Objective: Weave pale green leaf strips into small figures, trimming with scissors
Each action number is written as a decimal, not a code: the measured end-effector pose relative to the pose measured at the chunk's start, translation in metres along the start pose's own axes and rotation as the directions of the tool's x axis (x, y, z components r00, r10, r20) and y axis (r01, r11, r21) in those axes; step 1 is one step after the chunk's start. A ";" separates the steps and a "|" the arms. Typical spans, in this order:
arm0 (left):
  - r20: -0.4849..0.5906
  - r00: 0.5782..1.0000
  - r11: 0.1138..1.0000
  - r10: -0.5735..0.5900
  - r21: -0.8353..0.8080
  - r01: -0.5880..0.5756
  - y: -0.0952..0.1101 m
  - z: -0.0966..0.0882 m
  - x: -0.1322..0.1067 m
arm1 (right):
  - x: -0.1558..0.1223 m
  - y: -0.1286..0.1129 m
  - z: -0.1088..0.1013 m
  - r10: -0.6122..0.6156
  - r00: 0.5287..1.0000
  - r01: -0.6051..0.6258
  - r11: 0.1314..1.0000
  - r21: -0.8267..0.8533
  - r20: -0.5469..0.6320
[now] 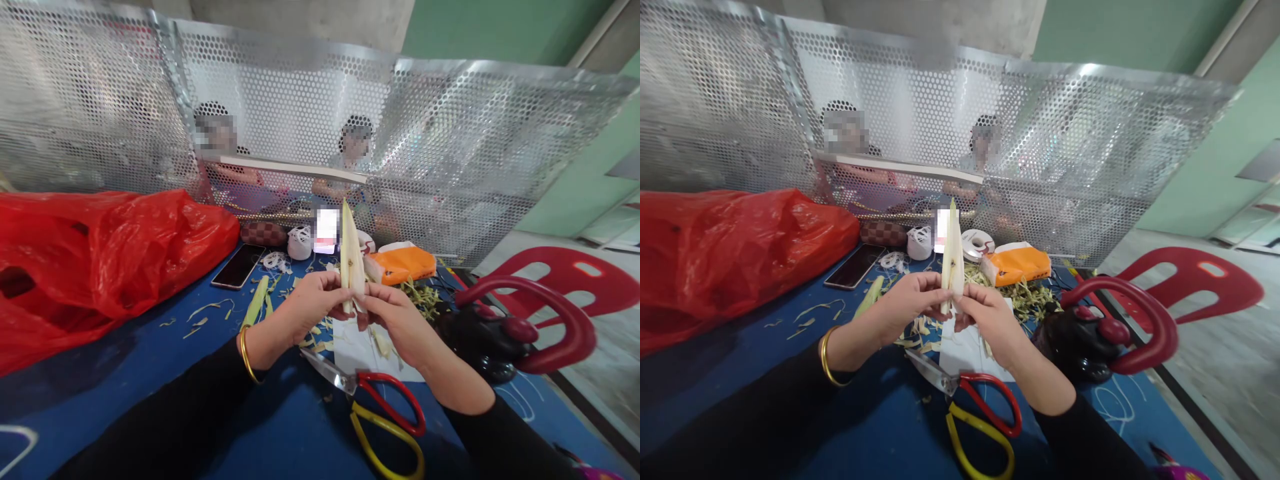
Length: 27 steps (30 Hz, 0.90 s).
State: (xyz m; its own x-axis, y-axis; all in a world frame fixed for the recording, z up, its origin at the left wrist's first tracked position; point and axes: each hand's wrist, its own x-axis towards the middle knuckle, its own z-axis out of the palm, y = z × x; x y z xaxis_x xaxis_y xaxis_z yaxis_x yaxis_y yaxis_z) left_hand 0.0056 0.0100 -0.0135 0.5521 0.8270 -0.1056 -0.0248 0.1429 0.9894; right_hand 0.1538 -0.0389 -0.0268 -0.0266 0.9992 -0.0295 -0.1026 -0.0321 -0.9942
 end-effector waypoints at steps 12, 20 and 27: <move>0.002 0.999 0.999 0.034 0.008 -0.034 -0.003 -0.002 0.002 | -0.001 -0.002 -0.009 -0.017 1.000 0.017 0.998 0.056 -0.001; 0.081 0.996 0.997 0.029 0.071 -0.034 -0.005 0.003 -0.002 | 0.004 0.005 -0.007 -0.150 0.983 0.122 0.966 -0.230 -0.109; 0.010 0.999 0.996 0.049 0.080 -0.050 -0.007 0.004 -0.001 | 0.000 0.001 -0.005 -0.134 0.990 0.115 0.938 -0.327 -0.038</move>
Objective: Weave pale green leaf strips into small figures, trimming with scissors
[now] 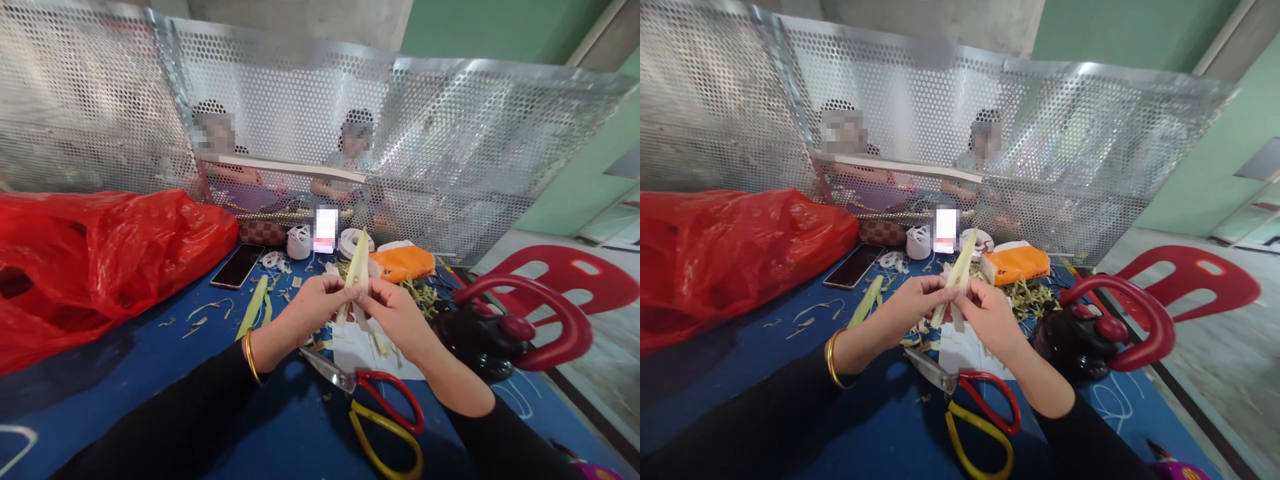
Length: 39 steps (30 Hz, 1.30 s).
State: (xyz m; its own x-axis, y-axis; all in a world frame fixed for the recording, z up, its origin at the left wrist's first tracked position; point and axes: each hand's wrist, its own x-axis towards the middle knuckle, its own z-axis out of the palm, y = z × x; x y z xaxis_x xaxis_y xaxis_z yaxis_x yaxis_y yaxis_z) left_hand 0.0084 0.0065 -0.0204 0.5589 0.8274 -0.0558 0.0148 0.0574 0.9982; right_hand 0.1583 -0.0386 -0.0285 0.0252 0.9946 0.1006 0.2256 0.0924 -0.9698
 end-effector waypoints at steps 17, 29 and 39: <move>-0.028 1.000 0.996 -0.005 -0.085 0.003 0.002 0.002 0.000 | -0.001 -0.004 -0.002 0.071 0.995 -0.085 0.970 0.226 0.071; -0.015 1.000 0.997 -0.005 -0.073 0.004 0.003 -0.006 0.003 | -0.003 -0.008 -0.011 0.096 0.988 -0.133 0.934 0.333 0.124; 0.056 0.997 0.995 -0.057 -0.074 0.061 0.002 -0.001 0.000 | 0.001 -0.004 -0.002 0.098 0.995 -0.090 0.945 0.314 -0.012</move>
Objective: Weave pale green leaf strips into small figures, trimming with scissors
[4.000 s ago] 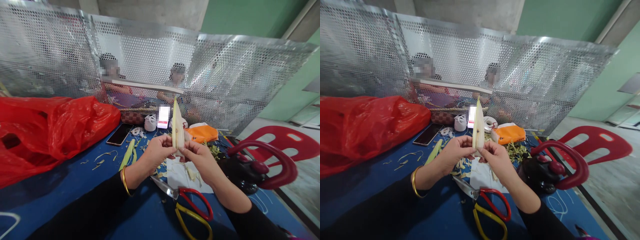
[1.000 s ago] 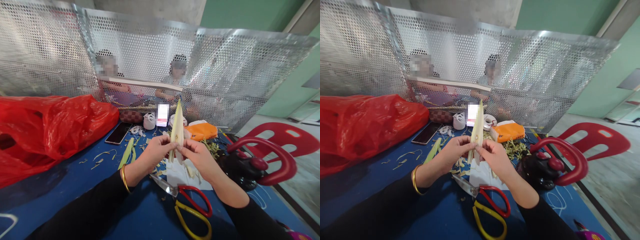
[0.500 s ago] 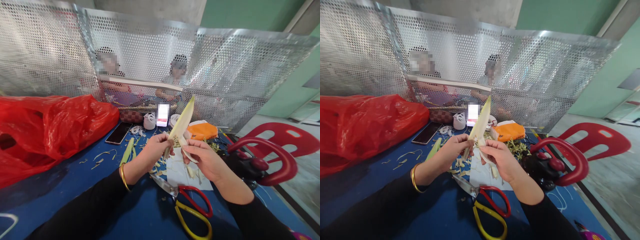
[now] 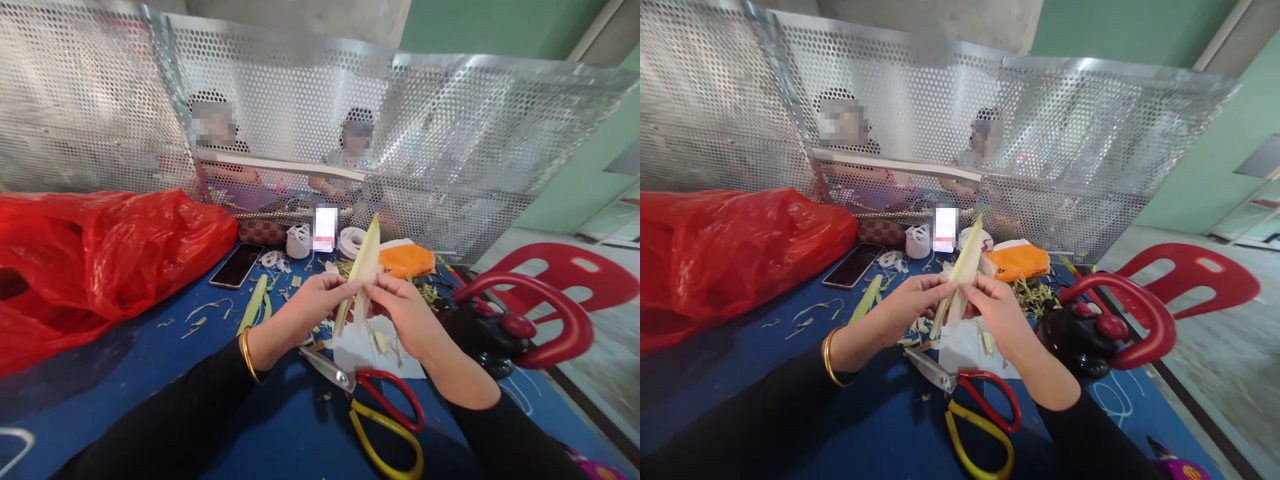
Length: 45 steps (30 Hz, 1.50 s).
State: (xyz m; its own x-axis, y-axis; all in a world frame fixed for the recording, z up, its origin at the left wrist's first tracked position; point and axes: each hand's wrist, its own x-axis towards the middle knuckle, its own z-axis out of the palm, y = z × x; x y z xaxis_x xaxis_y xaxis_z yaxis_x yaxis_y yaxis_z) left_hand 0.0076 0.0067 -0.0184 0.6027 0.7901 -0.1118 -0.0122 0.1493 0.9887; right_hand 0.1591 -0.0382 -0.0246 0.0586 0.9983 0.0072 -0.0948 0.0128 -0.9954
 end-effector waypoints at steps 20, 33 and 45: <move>-0.059 0.998 0.998 0.033 -0.044 -0.036 -0.005 0.002 0.003 | -0.001 -0.001 -0.007 0.046 0.996 -0.046 0.999 0.007 0.077; -0.092 0.989 0.993 0.114 -0.016 -0.116 -0.012 0.003 0.005 | -0.004 -0.002 0.005 0.020 0.995 -0.012 0.997 -0.074 0.102; -0.203 0.972 0.990 0.116 -0.050 -0.128 -0.014 -0.008 0.012 | -0.018 -0.013 0.006 0.076 0.961 -0.085 0.996 0.021 0.267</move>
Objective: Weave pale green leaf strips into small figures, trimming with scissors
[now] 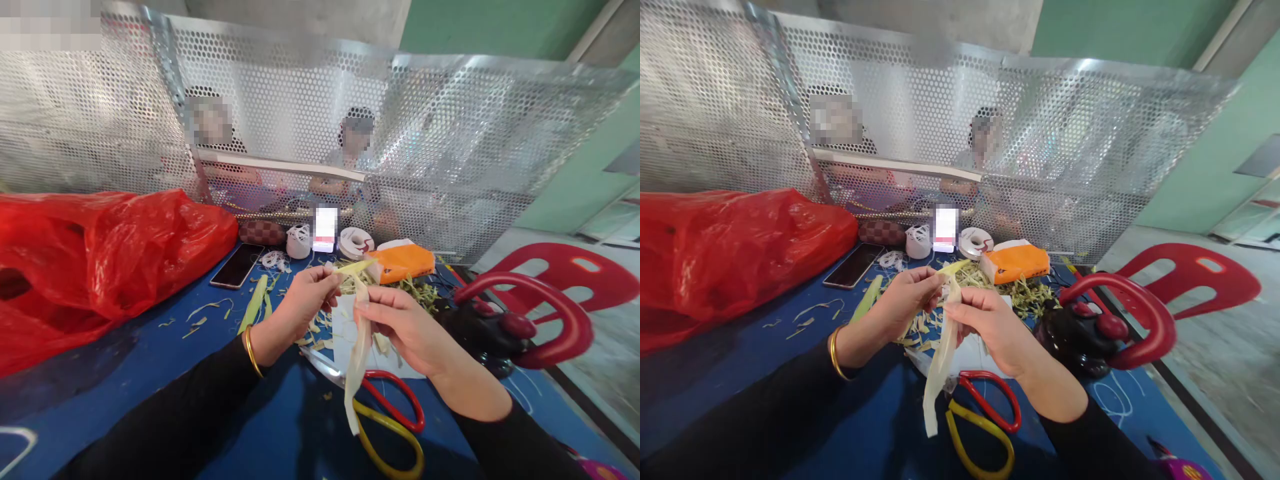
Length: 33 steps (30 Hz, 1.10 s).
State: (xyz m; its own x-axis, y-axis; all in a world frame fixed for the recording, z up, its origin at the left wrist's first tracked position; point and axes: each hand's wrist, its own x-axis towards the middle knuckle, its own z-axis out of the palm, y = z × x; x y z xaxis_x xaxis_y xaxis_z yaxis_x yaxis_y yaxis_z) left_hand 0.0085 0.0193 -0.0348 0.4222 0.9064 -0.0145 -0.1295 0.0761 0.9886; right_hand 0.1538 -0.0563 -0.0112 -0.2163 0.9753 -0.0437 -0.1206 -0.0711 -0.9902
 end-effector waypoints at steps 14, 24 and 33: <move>-0.098 0.987 0.988 -0.130 -0.098 0.120 -0.003 -0.009 0.011 | -0.046 -0.029 0.009 0.014 0.953 -0.052 0.992 0.117 0.303; -0.105 0.978 0.971 -0.180 -0.176 0.160 0.010 -0.009 0.008 | -0.032 -0.038 -0.018 -0.034 0.999 0.034 0.999 0.012 -0.008; -0.088 0.979 0.957 -0.183 -0.246 0.156 0.016 -0.007 0.001 | 0.010 0.011 -0.031 0.323 0.946 -0.253 0.742 -0.621 0.000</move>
State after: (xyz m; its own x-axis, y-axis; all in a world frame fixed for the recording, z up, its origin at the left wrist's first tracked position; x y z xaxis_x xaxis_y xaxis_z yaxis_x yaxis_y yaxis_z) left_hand 0.0002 0.0245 -0.0202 0.3582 0.9102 -0.2079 -0.2783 0.3166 0.9068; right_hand 0.1802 -0.0412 -0.0268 -0.2438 0.9001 -0.3610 0.5672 -0.1696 -0.8059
